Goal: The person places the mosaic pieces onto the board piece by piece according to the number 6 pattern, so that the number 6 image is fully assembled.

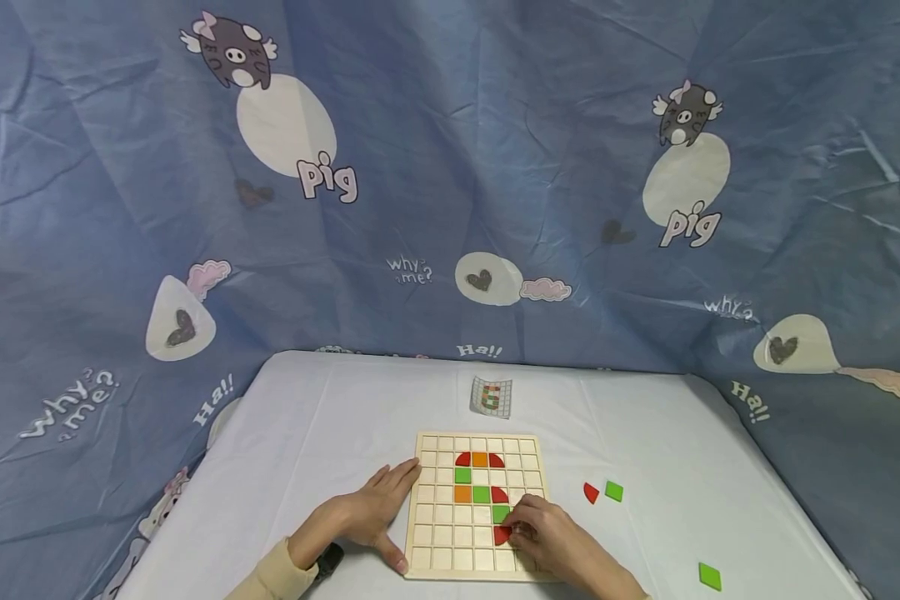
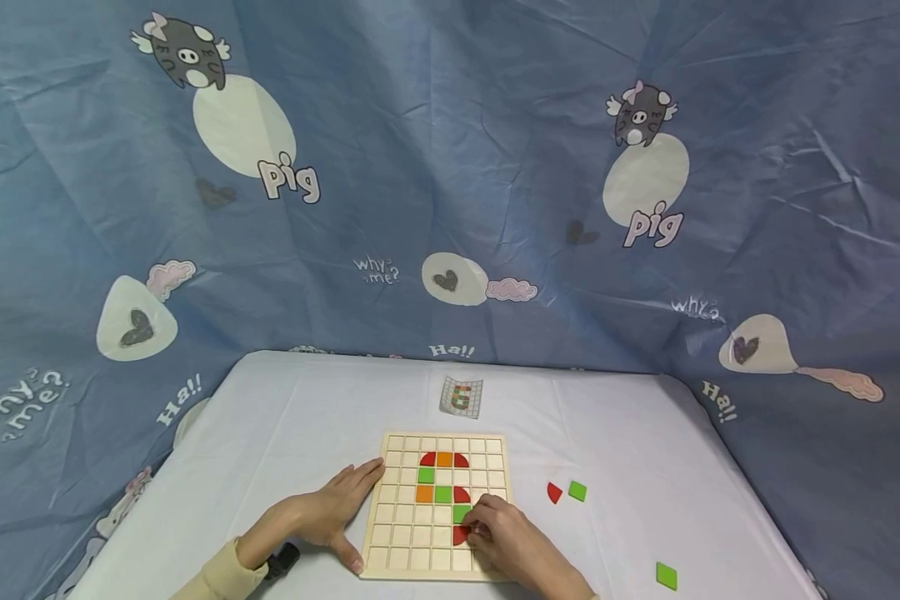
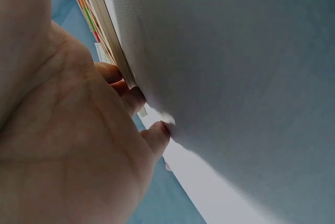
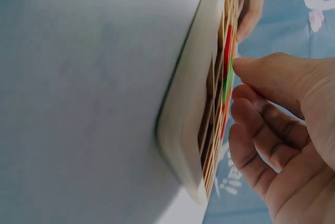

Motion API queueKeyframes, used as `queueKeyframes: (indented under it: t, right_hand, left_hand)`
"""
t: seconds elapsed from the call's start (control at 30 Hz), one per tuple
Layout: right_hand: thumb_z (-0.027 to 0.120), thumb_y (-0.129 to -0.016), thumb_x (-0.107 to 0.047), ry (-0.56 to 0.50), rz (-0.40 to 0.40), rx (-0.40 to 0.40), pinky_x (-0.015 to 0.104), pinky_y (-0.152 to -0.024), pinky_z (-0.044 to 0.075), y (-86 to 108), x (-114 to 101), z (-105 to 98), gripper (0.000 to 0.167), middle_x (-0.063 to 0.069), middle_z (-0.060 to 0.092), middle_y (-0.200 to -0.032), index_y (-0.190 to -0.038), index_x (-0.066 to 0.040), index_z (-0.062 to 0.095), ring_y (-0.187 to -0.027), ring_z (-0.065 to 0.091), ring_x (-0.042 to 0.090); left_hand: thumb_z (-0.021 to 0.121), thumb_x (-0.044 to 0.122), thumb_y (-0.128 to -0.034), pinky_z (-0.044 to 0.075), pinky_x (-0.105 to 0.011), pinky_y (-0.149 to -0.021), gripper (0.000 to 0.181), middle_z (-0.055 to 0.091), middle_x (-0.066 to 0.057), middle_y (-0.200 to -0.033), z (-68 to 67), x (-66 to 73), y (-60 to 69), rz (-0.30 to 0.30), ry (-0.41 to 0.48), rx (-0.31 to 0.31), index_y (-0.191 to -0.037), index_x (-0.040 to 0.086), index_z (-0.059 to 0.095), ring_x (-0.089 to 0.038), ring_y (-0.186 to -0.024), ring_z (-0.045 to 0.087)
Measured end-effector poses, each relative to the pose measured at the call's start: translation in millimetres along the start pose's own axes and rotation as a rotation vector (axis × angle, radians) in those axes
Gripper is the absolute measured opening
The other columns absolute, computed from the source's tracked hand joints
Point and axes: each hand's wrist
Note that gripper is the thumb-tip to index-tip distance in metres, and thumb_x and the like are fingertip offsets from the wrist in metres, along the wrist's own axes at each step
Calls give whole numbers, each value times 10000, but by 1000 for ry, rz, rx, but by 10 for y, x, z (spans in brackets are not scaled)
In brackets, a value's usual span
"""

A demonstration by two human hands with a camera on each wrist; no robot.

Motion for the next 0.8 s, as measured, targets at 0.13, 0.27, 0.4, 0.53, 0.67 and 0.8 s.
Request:
queueKeyframes:
  t: [0.13, 0.27, 0.4, 0.53, 0.67, 0.8]
  right_hand:
    - [735, -841, -90, -28, 61, 53, 172, -662, 532, 94, 84, -86, 112, -67, 638, -923, -945, -118, 706, -793, 575, -13]
    - [739, -827, -69, -18, 167, 109, 174, -616, 509, 198, 194, -220, 122, -85, 637, -905, -929, -131, 710, -766, 544, -24]
    - [766, -782, -38, 43, 215, 196, 177, -581, 479, 326, 331, -368, 173, -80, 647, -885, -919, -127, 710, -748, 536, -11]
    - [797, -734, -6, 93, 227, 311, 196, -570, 480, 445, 490, -513, 223, -56, 661, -854, -910, -113, 712, -727, 558, 34]
    - [801, -730, -2, 103, 319, 345, 208, -576, 480, 534, 623, -636, 251, -30, 667, -879, -945, -92, 712, -737, 581, 85]
    - [805, -743, -67, 123, 466, 288, 242, -614, 479, 601, 722, -699, 315, 24, 652, -971, -1037, -45, 694, -805, 596, 158]
  left_hand:
    - [812, 652, -574, 103, -521, -1209, 1391, 49, -197, -1610, 35, -52, -20, 21, 6, 1, -1527, -29, 63, -306, -1500, 85]
    - [775, 705, -573, 102, -530, -1203, 1398, 48, -199, -1608, 57, -91, -21, 36, -2, 13, -1530, -19, 57, -307, -1500, 83]
    - [791, 687, -569, 101, -526, -1206, 1401, 45, -195, -1610, 38, -78, -12, 27, 20, 6, -1529, -20, 55, -304, -1501, 82]
    - [819, 642, -573, 96, -517, -1213, 1392, 36, -188, -1614, 7, -30, 3, 10, 33, -7, -1528, -25, 57, -298, -1503, 80]
    - [833, 623, -565, 101, -513, -1214, 1389, 40, -189, -1614, -8, -2, 10, 4, 26, -2, -1527, -29, 71, -295, -1503, 89]
    - [827, 634, -565, 108, -512, -1214, 1389, 48, -189, -1613, 3, -11, 0, 4, 11, 1, -1526, -30, 75, -294, -1502, 95]
Point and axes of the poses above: each hand's wrist, its own y-axis away from the middle knuckle, its own z-axis out of the palm, x = y × z
